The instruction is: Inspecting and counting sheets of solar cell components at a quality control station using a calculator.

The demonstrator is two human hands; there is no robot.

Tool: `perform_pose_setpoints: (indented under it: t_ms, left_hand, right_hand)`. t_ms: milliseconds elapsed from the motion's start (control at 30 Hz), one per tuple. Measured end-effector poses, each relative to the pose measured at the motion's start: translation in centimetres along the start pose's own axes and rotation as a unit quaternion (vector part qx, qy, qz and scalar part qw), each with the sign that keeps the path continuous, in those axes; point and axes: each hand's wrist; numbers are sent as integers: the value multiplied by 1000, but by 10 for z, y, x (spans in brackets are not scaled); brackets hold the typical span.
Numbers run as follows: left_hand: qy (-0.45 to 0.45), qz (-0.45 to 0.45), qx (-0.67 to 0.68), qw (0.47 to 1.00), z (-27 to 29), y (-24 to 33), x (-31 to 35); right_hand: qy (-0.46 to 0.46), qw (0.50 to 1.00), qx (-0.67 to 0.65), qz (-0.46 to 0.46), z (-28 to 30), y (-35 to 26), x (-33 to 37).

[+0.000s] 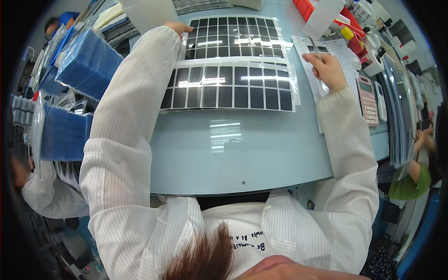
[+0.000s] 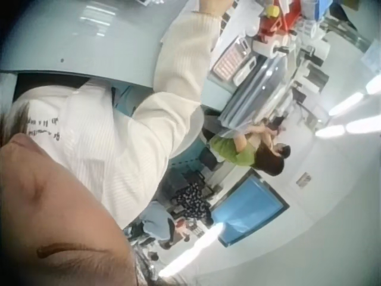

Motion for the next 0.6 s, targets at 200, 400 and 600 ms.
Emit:
perform_pose_setpoints:
  t_ms: [200,400,600]
  left_hand:
    - [-6,-47,-67,997,-9,7,7]
    - [-31,-59,-107,992,-14,14,19]
    - [-15,-102,20,994,-22,9,0]
  right_hand:
    - [23,997,-76,13,-34,-11,-60]
    - [-3,999,-49,4,-41,-16,-65]
    - [16,998,-64,22,-50,-3,-61]
Point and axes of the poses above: each hand's wrist, its own x-axis away from the middle knuckle, its own z-axis out of the back of the hand, y = z × x, and after that the axes turned 13 degrees about -y, right-handed
